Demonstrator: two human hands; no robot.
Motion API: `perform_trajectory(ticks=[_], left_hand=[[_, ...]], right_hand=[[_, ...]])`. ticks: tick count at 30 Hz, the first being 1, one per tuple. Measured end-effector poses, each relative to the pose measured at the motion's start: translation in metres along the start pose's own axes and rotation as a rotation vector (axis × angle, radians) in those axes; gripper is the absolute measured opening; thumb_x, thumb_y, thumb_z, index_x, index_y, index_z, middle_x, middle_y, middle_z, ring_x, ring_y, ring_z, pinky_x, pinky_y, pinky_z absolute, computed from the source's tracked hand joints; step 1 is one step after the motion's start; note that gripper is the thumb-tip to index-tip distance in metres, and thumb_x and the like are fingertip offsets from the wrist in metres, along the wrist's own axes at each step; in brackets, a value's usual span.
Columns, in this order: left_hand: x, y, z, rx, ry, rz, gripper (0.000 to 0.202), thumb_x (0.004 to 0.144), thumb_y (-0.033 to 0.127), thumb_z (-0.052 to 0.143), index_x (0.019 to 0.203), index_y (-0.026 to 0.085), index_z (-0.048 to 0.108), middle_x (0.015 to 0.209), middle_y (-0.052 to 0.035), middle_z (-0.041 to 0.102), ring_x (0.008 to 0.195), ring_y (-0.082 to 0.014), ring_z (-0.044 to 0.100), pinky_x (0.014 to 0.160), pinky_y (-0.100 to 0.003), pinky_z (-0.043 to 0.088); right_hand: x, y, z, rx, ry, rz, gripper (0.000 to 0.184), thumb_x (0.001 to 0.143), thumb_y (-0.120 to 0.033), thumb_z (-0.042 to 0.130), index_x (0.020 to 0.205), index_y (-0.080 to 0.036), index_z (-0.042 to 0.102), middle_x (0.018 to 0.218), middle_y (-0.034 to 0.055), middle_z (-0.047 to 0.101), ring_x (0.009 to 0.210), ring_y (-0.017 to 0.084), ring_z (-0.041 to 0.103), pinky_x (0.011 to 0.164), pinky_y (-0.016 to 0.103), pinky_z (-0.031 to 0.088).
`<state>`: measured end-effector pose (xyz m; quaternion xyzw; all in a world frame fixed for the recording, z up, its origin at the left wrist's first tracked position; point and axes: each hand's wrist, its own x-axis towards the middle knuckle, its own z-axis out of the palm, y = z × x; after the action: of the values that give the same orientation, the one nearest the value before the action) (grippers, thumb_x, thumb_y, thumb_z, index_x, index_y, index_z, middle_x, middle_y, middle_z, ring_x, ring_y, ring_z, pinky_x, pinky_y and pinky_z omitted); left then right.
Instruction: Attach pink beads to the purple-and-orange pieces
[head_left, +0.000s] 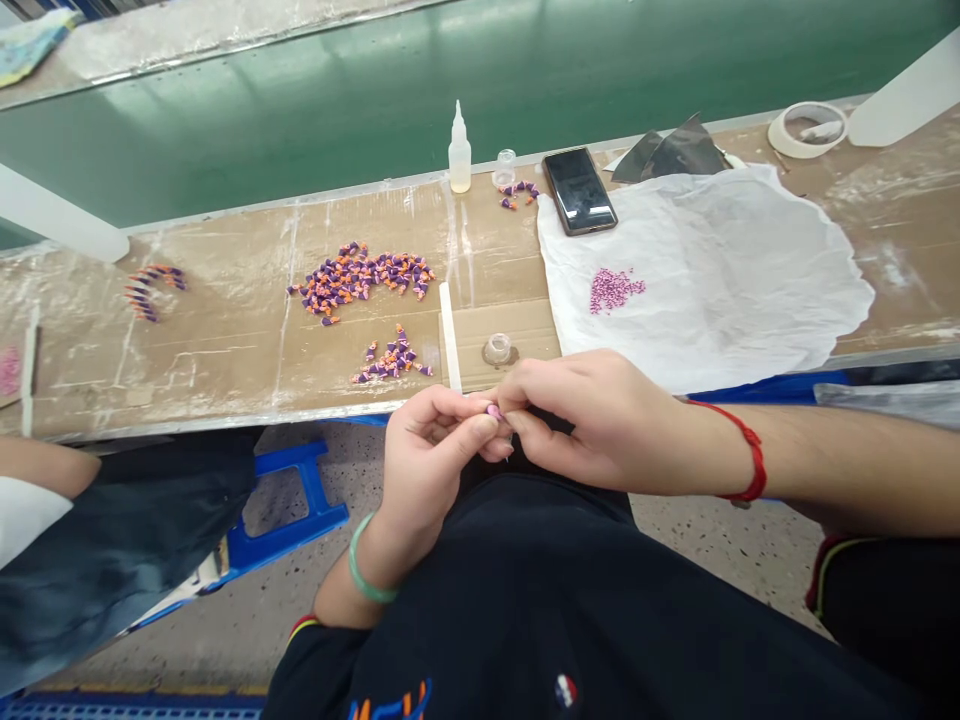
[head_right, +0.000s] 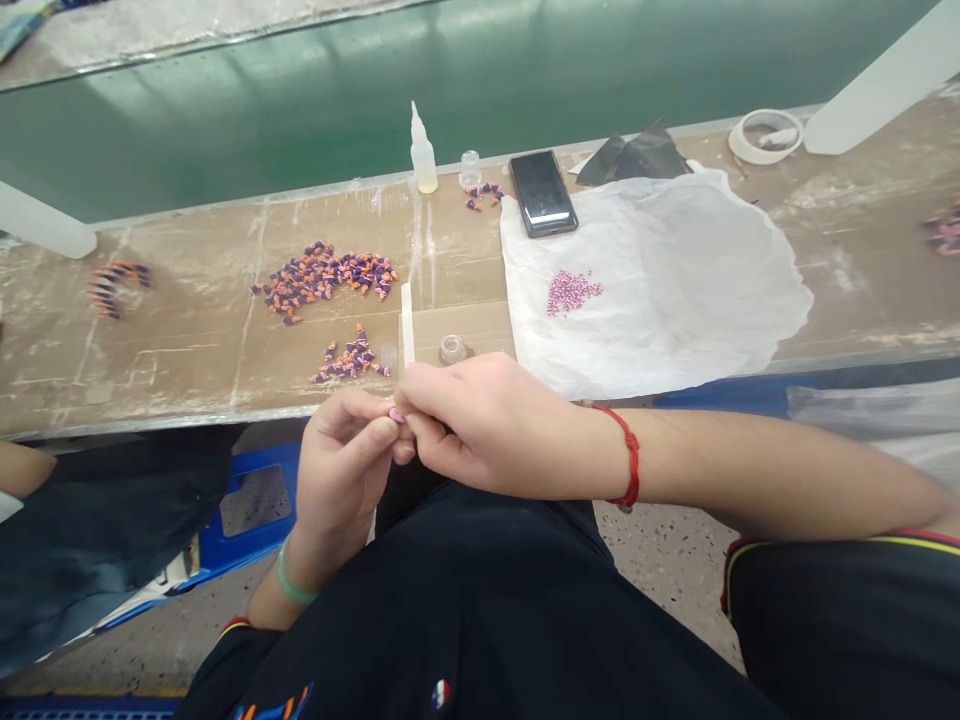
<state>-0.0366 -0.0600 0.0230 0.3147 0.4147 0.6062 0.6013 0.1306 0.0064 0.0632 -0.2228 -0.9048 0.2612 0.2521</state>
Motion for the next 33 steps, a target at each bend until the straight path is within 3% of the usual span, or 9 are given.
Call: perform_trajectory(ticks=[3, 6, 24, 27, 30, 33], left_hand=[[0.002, 0.006, 0.003, -0.113, -0.010, -0.130, 0.027, 0.066, 0.032, 0.091, 0.070, 0.017, 0.069, 0.059, 0.0031, 0.073, 0.046, -0.0073, 0.065, 0.047, -0.014, 0.054], [0.002, 0.009, 0.005, -0.146, -0.014, -0.178, 0.027, 0.066, 0.032, 0.091, 0.070, 0.017, 0.069, 0.057, 0.0037, 0.072, 0.044, -0.0054, 0.063, 0.045, -0.011, 0.051], [0.024, 0.001, 0.009, -0.043, 0.019, -0.199, 0.033, 0.070, 0.036, 0.088, 0.071, 0.017, 0.061, 0.052, 0.0048, 0.065, 0.038, -0.0050, 0.056, 0.040, -0.011, 0.045], [0.030, 0.001, -0.003, 0.113, 0.029, -0.167, 0.032, 0.072, 0.041, 0.085, 0.073, 0.017, 0.063, 0.051, 0.0031, 0.065, 0.036, -0.0061, 0.053, 0.037, -0.014, 0.042], [0.037, 0.005, -0.030, 0.506, 0.052, -0.067, 0.023, 0.075, 0.035, 0.082, 0.074, 0.016, 0.068, 0.051, 0.0014, 0.064, 0.040, -0.0083, 0.054, 0.042, -0.017, 0.042], [0.048, 0.013, -0.063, 0.895, 0.166, 0.074, 0.012, 0.074, 0.026, 0.077, 0.072, 0.016, 0.070, 0.055, 0.0009, 0.065, 0.049, -0.0102, 0.056, 0.049, -0.020, 0.044]], right_hand=[[0.001, 0.001, -0.009, 0.129, -0.049, 0.113, 0.010, 0.093, -0.016, 0.048, 0.088, -0.019, 0.056, 0.070, -0.0018, 0.068, 0.060, 0.011, 0.061, 0.056, 0.022, 0.042], [-0.001, 0.003, -0.016, 0.168, -0.012, 0.179, 0.010, 0.094, -0.016, 0.047, 0.095, -0.019, 0.057, 0.069, -0.0024, 0.067, 0.063, 0.012, 0.061, 0.059, 0.024, 0.043], [-0.002, 0.034, -0.018, 0.277, -0.019, 0.183, 0.014, 0.089, -0.011, 0.051, 0.093, -0.020, 0.062, 0.081, -0.0004, 0.075, 0.072, 0.013, 0.069, 0.064, 0.024, 0.048], [-0.005, 0.040, -0.021, 0.309, -0.013, 0.192, 0.016, 0.093, -0.011, 0.050, 0.096, -0.021, 0.062, 0.087, 0.0012, 0.075, 0.078, 0.013, 0.070, 0.067, 0.024, 0.050], [-0.013, 0.050, -0.030, 0.286, 0.045, 0.251, 0.019, 0.096, -0.012, 0.049, 0.098, -0.024, 0.063, 0.092, 0.0035, 0.075, 0.081, 0.013, 0.072, 0.070, 0.025, 0.053], [-0.022, 0.064, -0.039, 0.225, 0.119, 0.365, 0.020, 0.096, -0.015, 0.052, 0.096, -0.029, 0.066, 0.090, 0.0052, 0.077, 0.081, 0.018, 0.074, 0.068, 0.029, 0.057]])
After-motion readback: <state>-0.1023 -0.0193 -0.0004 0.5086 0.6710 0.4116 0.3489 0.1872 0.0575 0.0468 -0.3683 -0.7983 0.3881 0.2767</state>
